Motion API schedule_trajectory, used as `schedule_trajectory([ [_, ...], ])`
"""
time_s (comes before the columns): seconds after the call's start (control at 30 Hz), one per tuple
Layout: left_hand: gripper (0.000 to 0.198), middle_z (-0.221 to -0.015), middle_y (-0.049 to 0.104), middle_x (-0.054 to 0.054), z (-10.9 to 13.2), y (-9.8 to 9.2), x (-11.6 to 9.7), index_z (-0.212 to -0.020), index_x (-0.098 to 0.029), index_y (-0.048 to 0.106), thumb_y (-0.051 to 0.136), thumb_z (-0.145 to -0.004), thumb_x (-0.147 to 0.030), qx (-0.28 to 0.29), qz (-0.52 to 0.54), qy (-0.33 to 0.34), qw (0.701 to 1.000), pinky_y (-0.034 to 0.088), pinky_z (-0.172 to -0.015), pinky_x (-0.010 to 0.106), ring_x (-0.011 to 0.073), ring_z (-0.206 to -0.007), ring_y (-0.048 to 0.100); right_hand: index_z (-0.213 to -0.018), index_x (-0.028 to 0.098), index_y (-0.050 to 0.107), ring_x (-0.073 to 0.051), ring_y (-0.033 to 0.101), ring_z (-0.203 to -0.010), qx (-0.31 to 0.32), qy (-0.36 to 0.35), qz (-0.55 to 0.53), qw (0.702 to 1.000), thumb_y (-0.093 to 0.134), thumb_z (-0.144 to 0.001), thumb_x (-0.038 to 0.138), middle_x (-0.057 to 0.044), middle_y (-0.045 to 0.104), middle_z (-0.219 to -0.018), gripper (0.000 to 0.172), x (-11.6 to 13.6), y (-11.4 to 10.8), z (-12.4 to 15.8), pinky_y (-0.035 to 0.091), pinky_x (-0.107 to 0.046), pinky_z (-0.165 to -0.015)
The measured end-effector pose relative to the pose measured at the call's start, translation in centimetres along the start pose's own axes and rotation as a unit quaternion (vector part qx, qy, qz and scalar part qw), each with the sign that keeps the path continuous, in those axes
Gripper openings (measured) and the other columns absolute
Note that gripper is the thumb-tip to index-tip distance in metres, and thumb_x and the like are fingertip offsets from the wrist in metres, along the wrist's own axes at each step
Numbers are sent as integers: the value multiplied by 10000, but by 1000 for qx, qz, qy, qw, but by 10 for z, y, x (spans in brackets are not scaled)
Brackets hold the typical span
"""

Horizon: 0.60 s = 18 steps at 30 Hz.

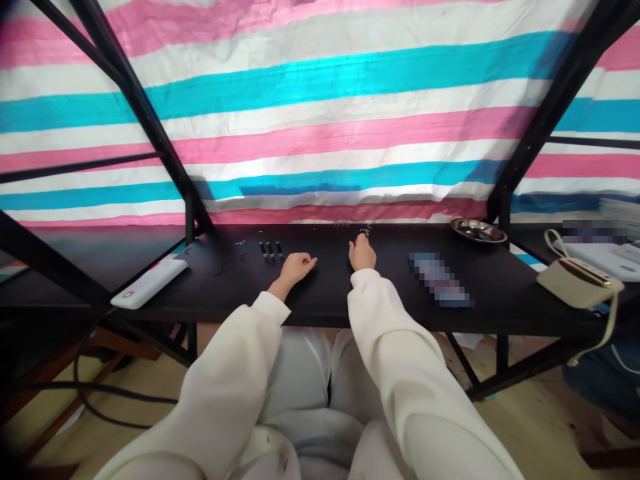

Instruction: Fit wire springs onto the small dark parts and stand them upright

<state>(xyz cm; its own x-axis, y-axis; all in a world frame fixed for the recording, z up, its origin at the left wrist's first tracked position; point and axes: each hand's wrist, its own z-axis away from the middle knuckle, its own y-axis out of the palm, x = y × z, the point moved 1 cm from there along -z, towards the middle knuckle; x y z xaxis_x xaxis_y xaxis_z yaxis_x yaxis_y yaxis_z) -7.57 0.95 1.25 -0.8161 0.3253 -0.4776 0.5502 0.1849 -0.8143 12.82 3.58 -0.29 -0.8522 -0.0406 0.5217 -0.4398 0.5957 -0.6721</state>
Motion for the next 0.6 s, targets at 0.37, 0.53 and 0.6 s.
schedule_trajectory([
  [0.37,359,-609,536,-27,8,-4,-10,-1025,-206,589,532,-761,-443,-3,58,66,996,350,-575,212,105,-570,487,-787,211,487,-125,451,-576,13,-75,-108,991,445,-801,327,9,512,-670,124,18,-14,12,315,-241,-564],
  [0.53,405,-778,576,-7,4,7,-19,-1155,-201,525,538,-762,-295,-40,149,101,983,380,-592,197,65,-553,452,-759,214,482,-108,470,-581,43,-159,-198,966,440,-807,363,18,513,-656,163,41,-19,31,362,-223,-588],
  [0.6,308,-800,580,9,1,14,-23,-1048,-171,578,529,-755,-250,-43,188,112,975,386,-590,197,62,-560,448,-765,212,489,-108,470,-576,50,-157,-218,962,445,-803,368,19,513,-650,167,43,-18,33,372,-223,-585],
])
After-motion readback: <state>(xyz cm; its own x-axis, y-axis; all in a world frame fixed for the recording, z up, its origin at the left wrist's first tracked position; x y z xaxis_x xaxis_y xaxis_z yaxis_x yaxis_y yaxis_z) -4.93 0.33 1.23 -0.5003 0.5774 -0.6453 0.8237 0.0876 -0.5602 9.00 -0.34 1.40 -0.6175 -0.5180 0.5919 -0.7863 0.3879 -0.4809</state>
